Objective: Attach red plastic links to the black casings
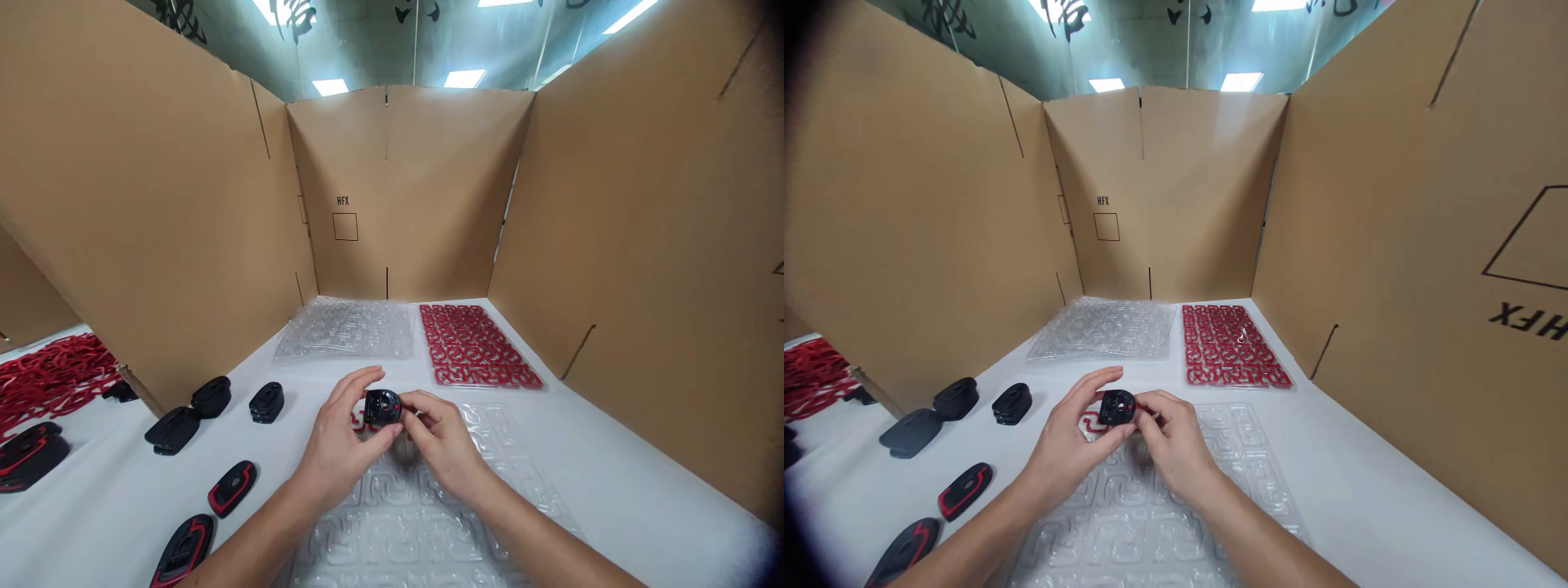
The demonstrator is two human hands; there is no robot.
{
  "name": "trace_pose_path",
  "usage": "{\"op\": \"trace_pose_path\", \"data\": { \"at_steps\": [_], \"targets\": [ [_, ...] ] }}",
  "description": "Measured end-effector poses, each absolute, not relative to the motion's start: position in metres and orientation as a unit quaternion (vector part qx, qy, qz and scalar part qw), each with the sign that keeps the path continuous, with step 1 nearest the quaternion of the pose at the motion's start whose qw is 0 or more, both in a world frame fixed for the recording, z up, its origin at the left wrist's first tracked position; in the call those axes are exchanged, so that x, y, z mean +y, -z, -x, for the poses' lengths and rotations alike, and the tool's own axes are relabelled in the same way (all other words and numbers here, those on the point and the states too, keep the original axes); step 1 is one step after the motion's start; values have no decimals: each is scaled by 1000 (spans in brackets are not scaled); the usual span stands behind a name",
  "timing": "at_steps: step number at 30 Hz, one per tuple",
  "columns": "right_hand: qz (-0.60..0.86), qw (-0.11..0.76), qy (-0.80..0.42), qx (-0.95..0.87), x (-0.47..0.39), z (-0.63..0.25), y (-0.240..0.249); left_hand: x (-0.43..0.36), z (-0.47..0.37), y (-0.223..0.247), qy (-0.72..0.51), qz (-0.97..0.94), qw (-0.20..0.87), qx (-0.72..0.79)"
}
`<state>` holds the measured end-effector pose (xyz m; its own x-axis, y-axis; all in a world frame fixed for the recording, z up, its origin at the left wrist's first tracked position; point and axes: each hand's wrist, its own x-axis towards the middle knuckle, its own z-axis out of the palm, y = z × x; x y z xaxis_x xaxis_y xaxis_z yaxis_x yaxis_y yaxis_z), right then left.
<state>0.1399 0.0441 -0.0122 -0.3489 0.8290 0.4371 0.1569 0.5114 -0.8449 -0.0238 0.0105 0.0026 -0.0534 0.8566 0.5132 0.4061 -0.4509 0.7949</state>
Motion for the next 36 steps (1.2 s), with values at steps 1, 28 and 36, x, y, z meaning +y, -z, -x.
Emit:
{"op": "trace_pose_path", "data": {
  "at_steps": [1, 28, 36],
  "targets": [
    [335, 464, -361, -736, 44, -140, 13, 11, 24, -2, -530, -663, 214, 484],
    [375, 464, -157, -787, 50, -149, 9, 8, 22, -2, -506, -702, 170, 471],
    [394, 471, -160, -773, 52, -149, 12, 12, 25, 1, -481, -709, 172, 486]
  ]
}}
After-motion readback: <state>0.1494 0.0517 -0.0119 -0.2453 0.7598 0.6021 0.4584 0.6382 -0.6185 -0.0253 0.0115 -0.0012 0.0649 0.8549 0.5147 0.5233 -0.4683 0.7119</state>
